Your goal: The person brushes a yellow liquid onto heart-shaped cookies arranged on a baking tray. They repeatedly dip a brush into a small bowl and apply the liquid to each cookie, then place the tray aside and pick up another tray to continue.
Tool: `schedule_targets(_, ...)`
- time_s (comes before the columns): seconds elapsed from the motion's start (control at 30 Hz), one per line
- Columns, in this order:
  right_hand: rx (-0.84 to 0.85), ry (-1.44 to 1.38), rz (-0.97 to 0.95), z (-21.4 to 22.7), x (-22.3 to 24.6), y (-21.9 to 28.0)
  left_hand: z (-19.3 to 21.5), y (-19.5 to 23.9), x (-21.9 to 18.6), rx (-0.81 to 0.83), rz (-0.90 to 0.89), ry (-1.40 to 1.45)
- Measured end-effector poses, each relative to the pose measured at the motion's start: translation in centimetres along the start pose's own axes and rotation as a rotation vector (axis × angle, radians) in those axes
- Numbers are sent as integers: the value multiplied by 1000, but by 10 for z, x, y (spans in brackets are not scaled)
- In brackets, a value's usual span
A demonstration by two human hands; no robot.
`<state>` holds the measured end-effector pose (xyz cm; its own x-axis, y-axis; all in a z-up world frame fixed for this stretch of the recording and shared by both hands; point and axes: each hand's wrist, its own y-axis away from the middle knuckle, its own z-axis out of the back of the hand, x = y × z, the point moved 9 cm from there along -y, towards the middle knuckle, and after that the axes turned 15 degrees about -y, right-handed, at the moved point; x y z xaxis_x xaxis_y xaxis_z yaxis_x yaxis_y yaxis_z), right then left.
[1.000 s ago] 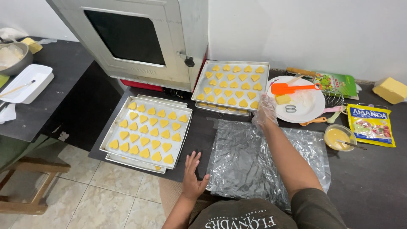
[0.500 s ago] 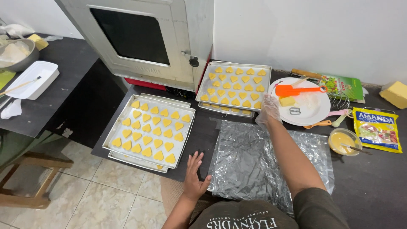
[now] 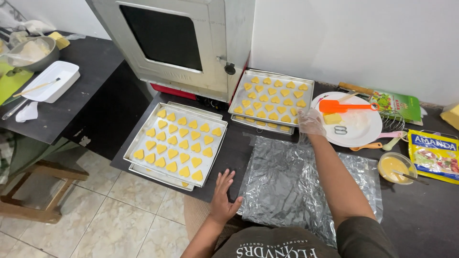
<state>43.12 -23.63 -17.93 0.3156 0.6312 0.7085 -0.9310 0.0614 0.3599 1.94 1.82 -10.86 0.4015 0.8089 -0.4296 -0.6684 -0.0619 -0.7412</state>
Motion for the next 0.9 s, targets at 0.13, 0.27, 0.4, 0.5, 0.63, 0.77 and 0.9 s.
schedule_targets(0.13, -76, -3, 13, 28, 48, 68, 3, -2, -2, -3, -7, 6)
schedule_targets(0.27, -24, -17, 7, 34, 62, 90, 4, -3, -3, -11, -7, 25)
schedule_targets(0.4, 1, 11, -20, 34, 68, 101, 5, -3, -5, -22, -20, 27)
schedule_targets(0.5, -16, 7, -5, 33, 67, 101, 6, -3, -4, -21, -16, 28)
schedule_targets(0.63, -41, 42, 32, 28, 64, 93, 4, -2, -4, -9, -17, 22)
schedule_targets(0.77, -43, -20, 12, 25, 59, 91, 4, 0, -3, -18, -12, 27)
schedule_targets(0.9, -25, 8, 13, 19, 59, 96, 4, 0, -4, -26, -23, 17)
